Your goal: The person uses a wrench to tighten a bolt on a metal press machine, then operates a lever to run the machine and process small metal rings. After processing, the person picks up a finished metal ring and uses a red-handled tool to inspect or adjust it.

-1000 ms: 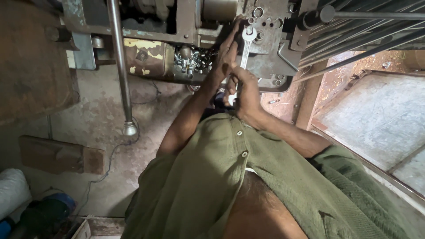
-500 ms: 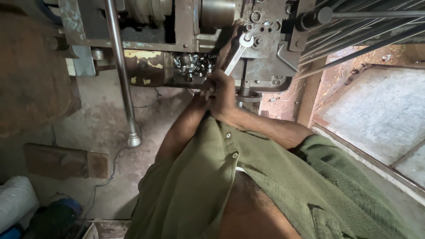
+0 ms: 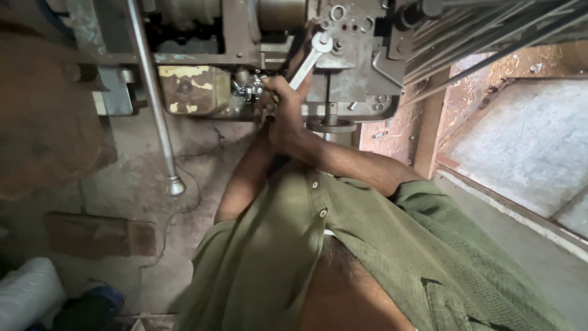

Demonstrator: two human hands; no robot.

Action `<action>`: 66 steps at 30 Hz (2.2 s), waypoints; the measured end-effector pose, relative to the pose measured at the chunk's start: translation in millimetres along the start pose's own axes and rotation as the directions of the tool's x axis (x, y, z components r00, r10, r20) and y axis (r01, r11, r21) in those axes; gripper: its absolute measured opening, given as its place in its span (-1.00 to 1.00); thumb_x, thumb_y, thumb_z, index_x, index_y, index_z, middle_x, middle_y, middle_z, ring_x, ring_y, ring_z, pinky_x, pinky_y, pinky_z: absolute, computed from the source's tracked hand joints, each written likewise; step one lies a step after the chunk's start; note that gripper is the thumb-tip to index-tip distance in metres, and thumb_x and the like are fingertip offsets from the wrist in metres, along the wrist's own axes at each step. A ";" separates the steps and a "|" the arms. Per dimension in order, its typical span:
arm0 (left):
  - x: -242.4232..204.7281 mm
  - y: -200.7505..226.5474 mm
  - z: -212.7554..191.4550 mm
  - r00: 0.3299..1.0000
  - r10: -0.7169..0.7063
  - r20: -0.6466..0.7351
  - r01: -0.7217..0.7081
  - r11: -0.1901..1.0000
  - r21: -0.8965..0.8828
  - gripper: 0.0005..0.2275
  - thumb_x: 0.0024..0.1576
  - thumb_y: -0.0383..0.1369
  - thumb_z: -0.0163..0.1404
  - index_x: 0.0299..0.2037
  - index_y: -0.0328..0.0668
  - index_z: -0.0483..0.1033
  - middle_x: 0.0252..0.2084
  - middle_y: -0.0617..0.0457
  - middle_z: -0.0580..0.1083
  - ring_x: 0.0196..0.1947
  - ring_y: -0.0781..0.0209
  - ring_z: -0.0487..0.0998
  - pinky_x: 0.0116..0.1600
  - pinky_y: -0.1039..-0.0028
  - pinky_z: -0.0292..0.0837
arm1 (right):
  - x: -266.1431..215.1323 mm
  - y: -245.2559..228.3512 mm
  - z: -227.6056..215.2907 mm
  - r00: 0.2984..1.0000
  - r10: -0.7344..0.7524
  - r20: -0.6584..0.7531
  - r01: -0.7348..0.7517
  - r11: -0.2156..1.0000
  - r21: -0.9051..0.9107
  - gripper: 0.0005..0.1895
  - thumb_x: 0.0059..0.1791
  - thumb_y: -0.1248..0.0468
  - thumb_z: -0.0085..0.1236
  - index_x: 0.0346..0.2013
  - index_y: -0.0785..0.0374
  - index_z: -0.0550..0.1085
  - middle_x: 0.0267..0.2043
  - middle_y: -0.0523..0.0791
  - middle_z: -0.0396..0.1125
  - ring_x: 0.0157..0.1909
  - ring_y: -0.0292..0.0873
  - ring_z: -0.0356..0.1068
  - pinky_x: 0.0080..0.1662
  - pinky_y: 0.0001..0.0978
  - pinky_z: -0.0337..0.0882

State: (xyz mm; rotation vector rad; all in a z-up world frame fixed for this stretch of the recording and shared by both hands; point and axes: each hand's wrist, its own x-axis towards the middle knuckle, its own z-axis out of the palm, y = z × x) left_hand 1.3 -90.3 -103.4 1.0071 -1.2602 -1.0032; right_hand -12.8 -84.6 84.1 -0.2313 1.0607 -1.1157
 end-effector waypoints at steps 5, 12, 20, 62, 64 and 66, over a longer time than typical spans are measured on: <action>14.5 2.0 1.0 0.999 -0.051 0.011 0.050 0.996 0.071 -0.53 0.51 -0.14 -0.47 0.57 -0.14 -0.03 0.62 -0.11 0.05 0.64 0.04 0.03 0.71 0.26 -0.10 | -19.1 -20.0 -17.0 0.982 0.182 0.047 -0.181 0.983 -0.032 -0.33 -0.01 0.24 0.09 0.29 -0.29 0.02 -0.64 -0.26 0.09 -0.65 -0.31 0.13 -0.62 -0.30 0.23; 43.4 -4.5 12.5 0.954 -0.298 -0.036 0.300 0.947 0.115 -0.57 0.49 -0.31 -0.48 0.55 -0.22 -0.04 0.59 -0.22 -0.02 0.60 -0.10 -0.06 0.64 0.20 -0.17 | -4.1 -70.4 -179.3 0.868 -0.348 0.355 0.488 0.731 -0.478 -0.50 0.19 0.01 -0.04 -0.51 0.28 0.41 -0.57 -0.07 0.35 -0.55 -0.16 0.33 -0.33 -0.31 0.43; 44.1 8.8 13.8 0.969 -0.246 -0.009 0.243 0.954 0.174 -0.59 0.45 -0.50 -0.43 0.52 -0.18 0.09 0.55 -0.29 0.10 0.59 -0.14 0.04 0.66 0.20 -0.11 | 62.0 -70.4 -362.5 0.940 -0.050 -0.337 -0.081 0.927 -0.366 -0.69 0.08 0.12 -0.21 0.00 0.22 0.32 -0.58 -0.08 0.23 -0.64 -0.10 0.35 -0.57 -0.29 0.38; -70.1 289.4 -101.8 0.653 -0.005 -0.757 0.692 0.409 0.594 -0.56 0.49 -0.15 -0.21 0.08 -0.49 0.54 0.07 -0.40 0.51 0.11 -0.34 0.52 0.29 0.09 0.34 | 195.7 -166.2 -138.4 0.398 -0.005 0.917 0.758 -0.561 -0.332 -0.67 -0.11 0.37 0.39 -0.05 0.20 0.62 0.04 0.02 0.46 0.12 0.06 0.40 0.08 -0.04 0.47; -77.2 282.7 -106.2 0.751 0.105 -0.652 0.557 0.428 0.711 -0.58 0.54 -0.20 -0.22 0.08 -0.55 0.52 0.11 -0.40 0.51 0.17 -0.34 0.52 0.34 0.08 0.35 | 179.3 -179.1 -128.3 0.440 -0.148 0.886 0.827 -0.318 -0.464 -0.68 -0.12 0.34 0.43 -0.09 0.25 0.60 0.02 0.00 0.47 0.05 -0.01 0.44 0.03 -0.13 0.52; -80.7 280.0 -106.4 0.754 0.112 -0.647 0.547 0.439 0.713 -0.61 0.52 -0.23 -0.23 0.10 -0.53 0.52 0.05 -0.37 0.52 0.13 -0.30 0.53 0.29 0.07 0.39 | 153.4 -192.2 -120.8 0.640 -0.251 0.726 0.768 0.200 -0.608 -0.76 0.00 0.33 0.45 -0.11 0.32 0.58 0.00 0.01 0.48 -0.05 -0.13 0.50 -0.11 -0.24 0.54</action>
